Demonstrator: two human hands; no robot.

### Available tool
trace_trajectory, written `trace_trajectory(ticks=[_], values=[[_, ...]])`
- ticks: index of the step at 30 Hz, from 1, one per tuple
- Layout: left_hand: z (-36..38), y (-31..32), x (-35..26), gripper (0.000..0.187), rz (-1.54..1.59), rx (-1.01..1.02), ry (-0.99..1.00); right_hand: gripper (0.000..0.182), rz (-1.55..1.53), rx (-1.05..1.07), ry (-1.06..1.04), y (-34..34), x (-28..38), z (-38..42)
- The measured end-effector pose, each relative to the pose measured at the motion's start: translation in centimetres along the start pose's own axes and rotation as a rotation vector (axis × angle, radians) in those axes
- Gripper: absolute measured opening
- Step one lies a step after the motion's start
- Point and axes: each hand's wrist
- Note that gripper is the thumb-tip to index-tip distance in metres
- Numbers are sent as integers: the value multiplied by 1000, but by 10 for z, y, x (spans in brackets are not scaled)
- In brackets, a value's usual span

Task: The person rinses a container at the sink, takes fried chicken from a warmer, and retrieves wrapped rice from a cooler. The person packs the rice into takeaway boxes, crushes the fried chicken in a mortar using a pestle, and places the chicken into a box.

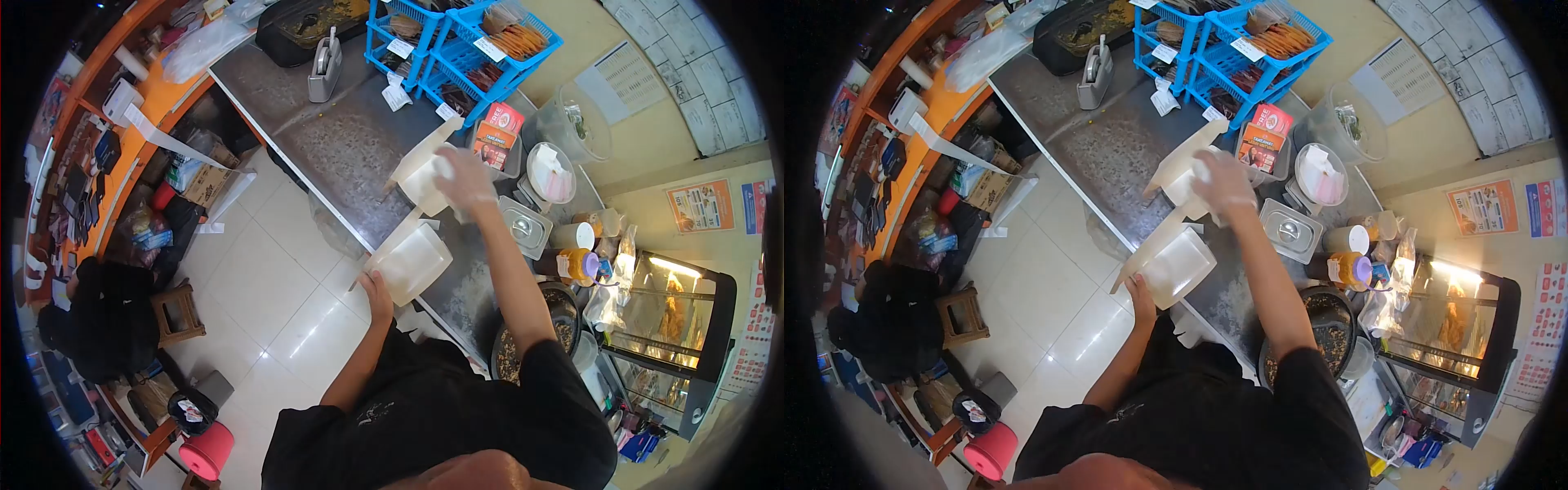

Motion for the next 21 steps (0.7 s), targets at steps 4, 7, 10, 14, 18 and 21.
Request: trace_trajectory(ticks=[4,7,10,14,18,21], values=[[0,4,-3,49,13,-21,-49,43,-32,342,-51,71,-26,-36],[-3,0,-3,47,-59,-33,-90,33,-31,85,149,46,-7,-11],[-13,-7,21,53,-95,-6,-48,25,-224,-200,514,-6,0,53],[-17,-5,21,57,-336,-101,-32,20,-217,15,353,40,-19,131],[-20,-6,-8,56,-188,72,-23,21,-296,67,303,75,-34,133],[-21,-4,-13,53,-270,68,32,20,-256,10,289,90,-40,132]])
Point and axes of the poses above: each hand's wrist, its own z-axis away from the middle knuckle, its own y-axis out of the palm, x = y × z, and after that the axes turned 2 degrees about -z, right-handed
